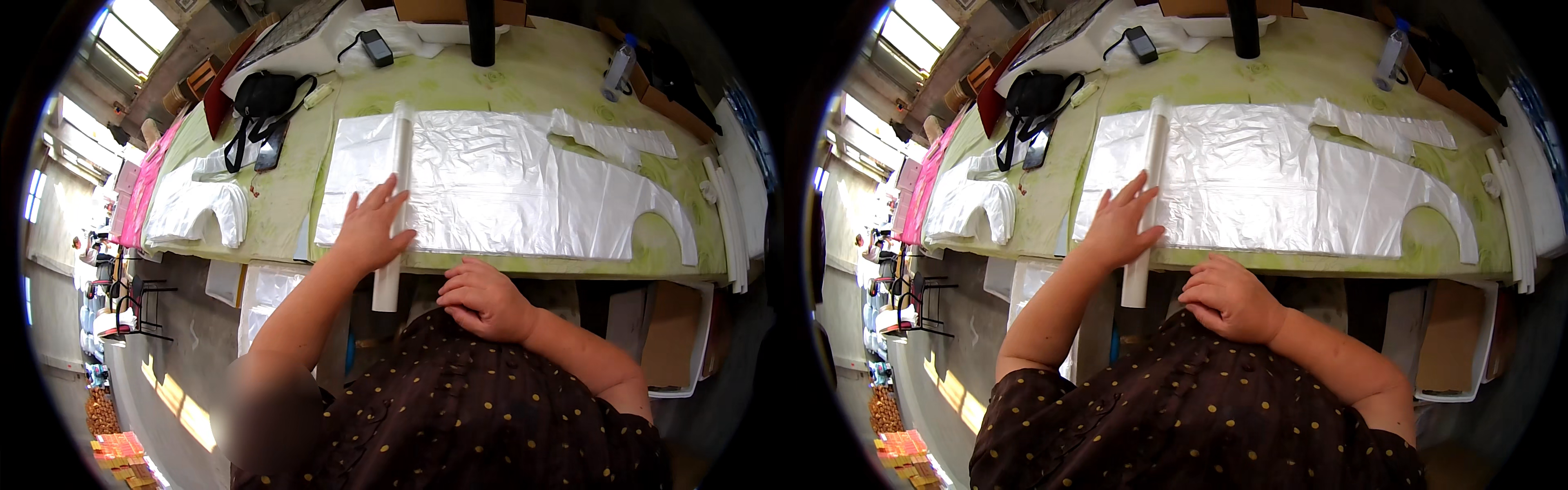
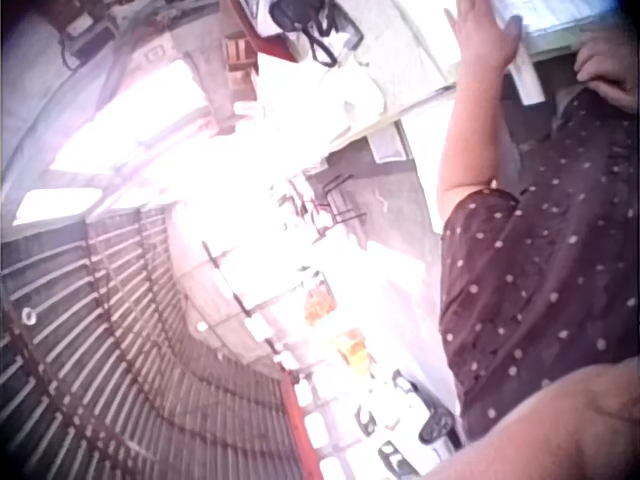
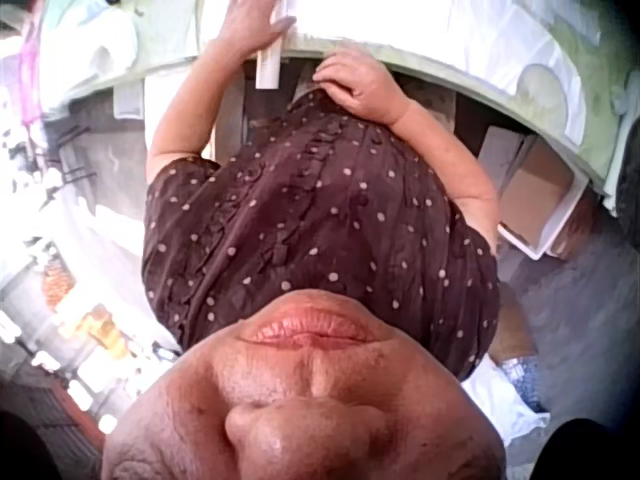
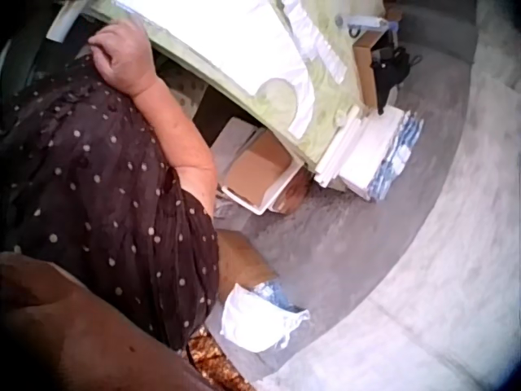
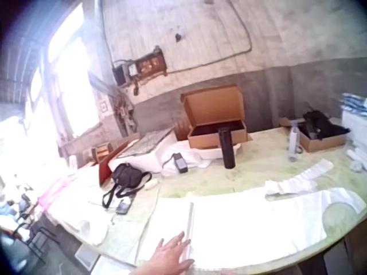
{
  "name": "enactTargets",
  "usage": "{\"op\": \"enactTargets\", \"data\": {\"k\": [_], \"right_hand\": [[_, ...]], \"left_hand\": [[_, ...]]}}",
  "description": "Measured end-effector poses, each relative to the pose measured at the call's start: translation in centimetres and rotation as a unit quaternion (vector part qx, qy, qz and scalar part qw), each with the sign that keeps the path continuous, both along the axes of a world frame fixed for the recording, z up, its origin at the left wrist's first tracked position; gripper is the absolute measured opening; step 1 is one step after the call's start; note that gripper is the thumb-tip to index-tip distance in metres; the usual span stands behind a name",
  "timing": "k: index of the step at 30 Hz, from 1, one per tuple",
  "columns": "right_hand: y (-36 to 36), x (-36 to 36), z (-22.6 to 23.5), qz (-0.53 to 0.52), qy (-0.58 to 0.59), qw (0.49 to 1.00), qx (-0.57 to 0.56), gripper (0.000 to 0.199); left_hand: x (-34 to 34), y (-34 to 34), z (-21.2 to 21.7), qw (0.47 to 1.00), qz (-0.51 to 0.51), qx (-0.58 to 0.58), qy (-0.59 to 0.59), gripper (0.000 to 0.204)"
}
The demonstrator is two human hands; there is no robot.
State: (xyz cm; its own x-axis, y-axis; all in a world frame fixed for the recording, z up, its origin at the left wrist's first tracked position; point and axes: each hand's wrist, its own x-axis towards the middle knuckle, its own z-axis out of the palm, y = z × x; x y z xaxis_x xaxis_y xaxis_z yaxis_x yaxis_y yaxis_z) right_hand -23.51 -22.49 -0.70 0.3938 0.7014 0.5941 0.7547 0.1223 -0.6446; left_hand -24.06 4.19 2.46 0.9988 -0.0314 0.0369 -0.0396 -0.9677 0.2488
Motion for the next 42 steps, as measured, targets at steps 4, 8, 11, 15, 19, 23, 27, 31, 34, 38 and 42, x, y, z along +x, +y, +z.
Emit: {"op": "enactTargets", "data": {"k": [4,8,11,15,19,23,27,31,34,38,42], "right_hand": [[-1.2,-0.2,-0.8,-0.029,0.057,0.998,0.010,0.016],[-0.6,-0.4,-0.3,0.006,0.036,0.999,0.023,0.016],[-1.4,-0.4,0.0,0.007,0.032,0.999,0.009,0.015],[-3.3,-0.8,-1.1,-0.043,0.080,0.996,0.001,0.018],[-3.4,-1.0,-0.6,-0.038,0.068,0.997,0.015,0.018],[-3.5,-1.1,-0.9,-0.055,0.140,0.989,0.015,0.019],[-2.5,-1.8,-1.0,0.000,0.330,0.943,-0.031,0.062],[-1.4,-2.4,1.2,0.069,0.534,0.842,-0.018,0.098],[-2.3,-2.6,1.3,0.038,0.538,0.842,-0.021,0.099],[-3.2,-2.5,0.7,-0.062,0.488,0.870,-0.040,0.102],[-3.8,-2.1,0.4,-0.097,0.451,0.880,-0.112,0.103]], "left_hand": [[0.2,2.3,1.7,0.976,0.133,0.145,-0.089,0.064],[2.0,1.8,-0.8,0.986,0.164,-0.009,-0.038,0.083],[2.4,2.0,-1.0,0.965,0.250,0.070,0.045,0.094],[2.0,5.7,0.9,0.930,0.341,0.088,0.101,0.098],[1.0,14.9,-2.1,0.930,0.364,-0.003,0.050,0.089],[1.4,10.7,0.6,0.866,0.305,-0.395,-0.020,0.048],[2.0,0.2,2.5,0.653,0.256,-0.713,0.016,0.039],[2.6,-7.1,0.7,0.514,0.161,-0.841,0.057,0.037],[3.5,-9.0,-1.6,0.514,0.164,-0.837,0.085,0.043],[2.6,-13.2,-0.9,0.653,0.166,-0.739,-0.002,0.071],[2.1,-14.6,-1.7,0.769,0.131,-0.624,-0.052,0.097]]}}
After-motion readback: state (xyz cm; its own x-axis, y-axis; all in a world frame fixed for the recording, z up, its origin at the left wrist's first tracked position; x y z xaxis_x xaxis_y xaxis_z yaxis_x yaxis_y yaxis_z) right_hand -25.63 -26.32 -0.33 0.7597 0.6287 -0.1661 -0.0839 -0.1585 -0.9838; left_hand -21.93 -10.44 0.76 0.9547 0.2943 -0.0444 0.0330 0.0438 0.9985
